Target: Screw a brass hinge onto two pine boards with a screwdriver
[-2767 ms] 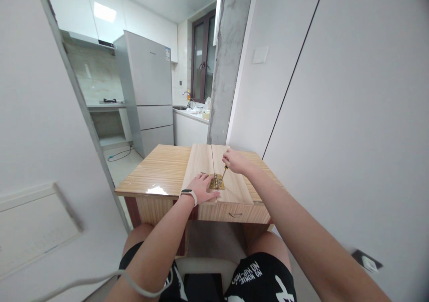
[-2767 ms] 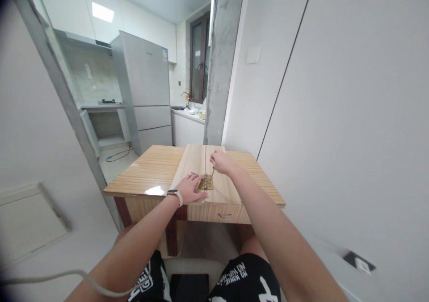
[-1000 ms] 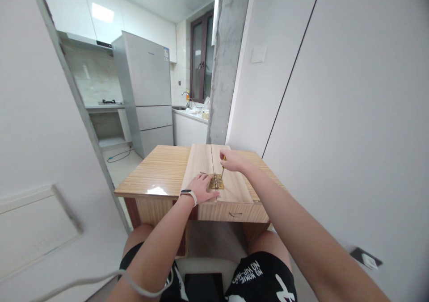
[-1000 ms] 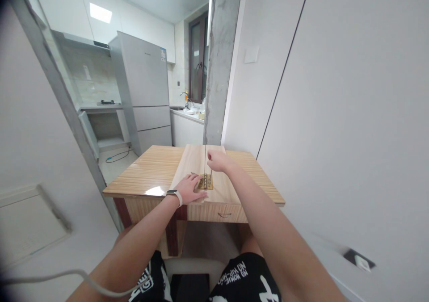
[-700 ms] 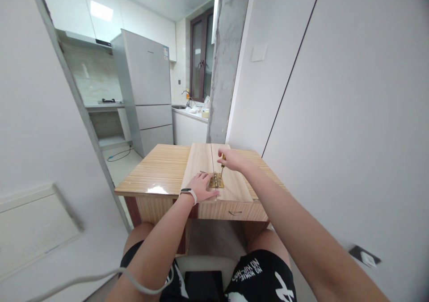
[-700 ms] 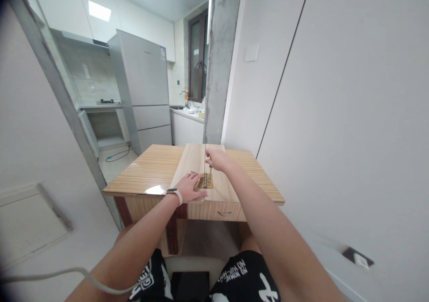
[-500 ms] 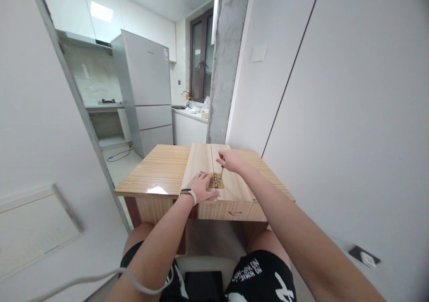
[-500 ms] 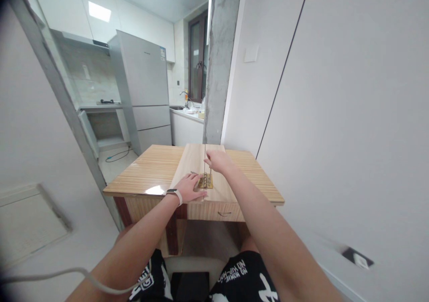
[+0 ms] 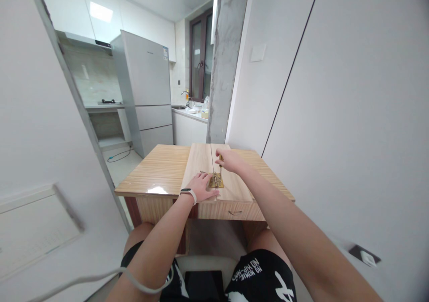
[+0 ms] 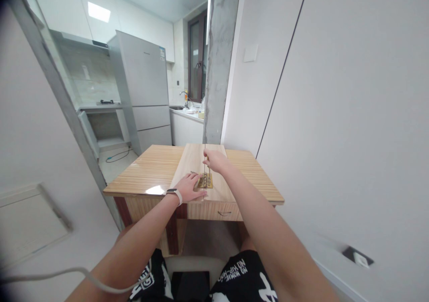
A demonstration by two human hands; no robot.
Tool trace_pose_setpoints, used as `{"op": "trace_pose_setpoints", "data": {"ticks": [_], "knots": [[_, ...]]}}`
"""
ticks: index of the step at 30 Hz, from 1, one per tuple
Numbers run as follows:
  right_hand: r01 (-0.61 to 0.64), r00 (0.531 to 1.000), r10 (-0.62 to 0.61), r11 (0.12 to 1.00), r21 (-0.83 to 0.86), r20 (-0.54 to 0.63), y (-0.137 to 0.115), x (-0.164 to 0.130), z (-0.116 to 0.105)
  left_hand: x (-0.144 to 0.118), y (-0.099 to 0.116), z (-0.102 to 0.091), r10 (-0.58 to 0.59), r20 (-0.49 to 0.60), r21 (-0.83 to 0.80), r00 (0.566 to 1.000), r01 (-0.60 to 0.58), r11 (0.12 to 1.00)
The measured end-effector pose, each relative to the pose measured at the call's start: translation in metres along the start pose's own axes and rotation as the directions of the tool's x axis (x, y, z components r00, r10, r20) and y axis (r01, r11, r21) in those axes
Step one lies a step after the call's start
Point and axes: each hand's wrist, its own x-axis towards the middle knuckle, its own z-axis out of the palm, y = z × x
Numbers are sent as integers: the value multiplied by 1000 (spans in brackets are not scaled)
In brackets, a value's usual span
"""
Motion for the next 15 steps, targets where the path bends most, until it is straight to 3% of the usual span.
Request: {"op": "trace_pose_setpoints", "data": {"ticks": [4,8,15], "knots": [[-18,999,14,998,-65,-52,-3,-1,4,1,0,0,3,-5,2,1000,-3,1000],[-48,997,47,999,-10,-63,-4,1,3,1,-1,1,9,-10,11,1000,-9,1000],[-49,997,40,987,152,59,-1,2,-7,0,-4,5,6,-12,19,1000,-5,1000]]}}
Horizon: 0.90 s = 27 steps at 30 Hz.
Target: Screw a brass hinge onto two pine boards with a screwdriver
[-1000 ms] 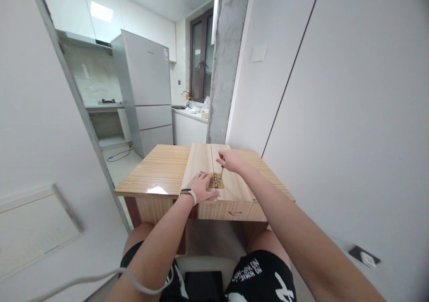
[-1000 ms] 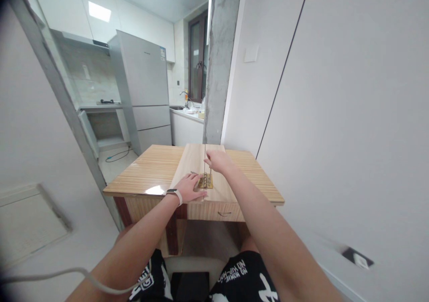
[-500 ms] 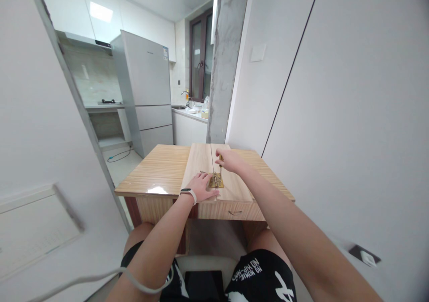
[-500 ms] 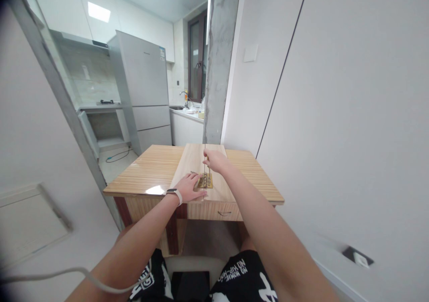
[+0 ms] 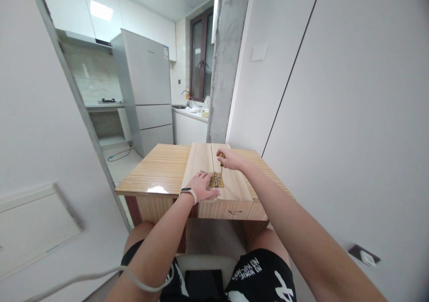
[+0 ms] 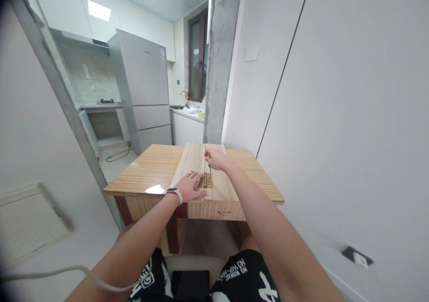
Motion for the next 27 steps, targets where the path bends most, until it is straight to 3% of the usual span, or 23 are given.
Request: {"op": "trace_pose_setpoints", "data": {"ticks": [11,20,27], "knots": [[-47,986,19,985,-165,-166,-2,-1,16,1,2,-3,8,-2,-5,1000,-8,1000],[0,1000,2,998,-61,29,2,1,-2,0,0,-1,4,6,-4,1000,-4,1000],[28,996,-41,986,-163,-76,2,-3,3,1,0,0,0,3,4,1000,0,1000]]}}
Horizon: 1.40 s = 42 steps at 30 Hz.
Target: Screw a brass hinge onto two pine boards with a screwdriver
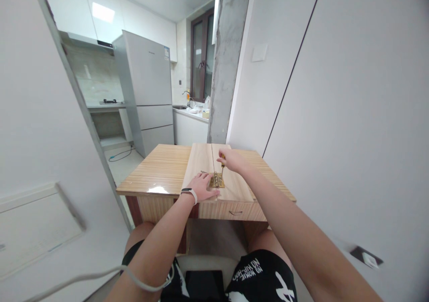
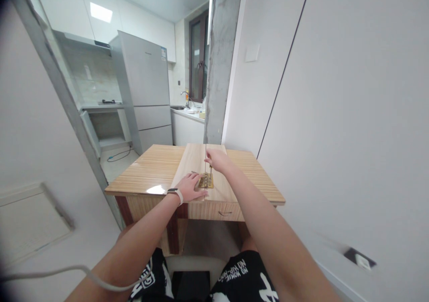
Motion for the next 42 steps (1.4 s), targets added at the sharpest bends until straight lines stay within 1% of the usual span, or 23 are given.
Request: {"op": "trace_pose_setpoints", "data": {"ticks": [2,5,7,12,15,18,22,26,28,31,36,39,42], "knots": [[-29,999,27,998,-52,-34,0,-2,2,0,1,-1,3,-3,-1,1000,-3,1000],[-73,997,70,994,-79,-43,1,-4,4,0,2,-2,6,-5,-2,1000,-6,1000],[-67,997,66,997,-42,-30,2,-4,4,-1,2,-3,6,-4,-1,1000,-6,1000],[-21,999,16,992,124,44,7,-3,2,-1,2,-2,2,4,-5,1000,-2,1000],[-4,999,-2,989,145,43,9,-4,0,0,3,-2,-4,10,-9,1000,4,1000],[7,999,-10,994,111,34,8,-5,-2,0,4,-3,-9,17,-12,1000,9,1000],[37,999,-37,999,13,-5,2,-8,-1,0,4,-4,-14,24,-11,1000,14,1000],[-33,999,28,995,-99,-42,-2,-10,3,0,5,-4,-14,20,-8,1000,14,1000],[-56,998,51,991,-120,-46,-4,-11,5,0,5,-3,-12,18,-7,1000,12,1000],[-44,998,42,997,-66,-37,-3,-9,5,0,4,-3,-9,11,-6,1000,9,1000],[-47,997,41,993,106,59,3,-6,0,-1,2,-2,-3,6,-8,1000,3,1000],[-32,997,24,993,115,68,6,-7,-4,-1,2,-2,-3,5,-9,1000,3,1000],[2,999,-4,999,54,39,4,-9,-6,-1,2,-1,-7,8,-10,1000,7,1000]]}}
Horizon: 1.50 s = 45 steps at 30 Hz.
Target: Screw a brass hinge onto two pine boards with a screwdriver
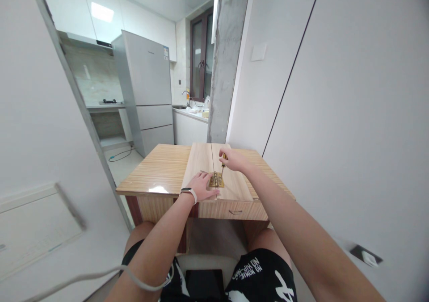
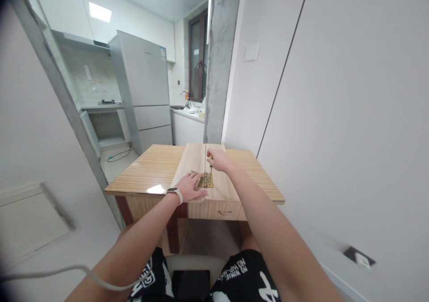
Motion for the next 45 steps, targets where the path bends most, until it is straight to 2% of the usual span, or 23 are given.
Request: {"op": "trace_pose_setpoints", "data": {"ticks": [4,7,15,18,24,28,31,40,45], "knots": [[-62,997,56,988,-141,-45,-5,-1,3,0,1,-1,-5,0,-3,1000,5,1000],[-118,992,109,977,-179,-63,-7,-2,5,0,2,-2,-10,6,-5,1000,10,1000],[-46,998,45,998,36,32,1,-1,2,-1,1,-2,-7,9,-4,1000,7,1000],[-35,999,33,999,41,42,3,1,1,-1,2,-2,-14,11,-2,1000,15,1000],[17,1000,-18,997,-78,-12,-4,1,3,-1,1,0,-9,-2,-1,1000,9,1000],[-76,996,66,978,-193,-60,-10,1,7,0,1,-1,2,-4,2,1000,-2,1000],[-126,992,117,965,-230,-55,-12,1,9,0,1,-1,2,0,0,1000,-2,1000],[13,1000,-12,1000,-19,24,-7,1,5,0,0,-1,-5,6,-2,1000,5,1000],[17,999,-14,997,-81,36,-4,1,-2,0,0,0,2,0,5,1000,-2,1000]]}}
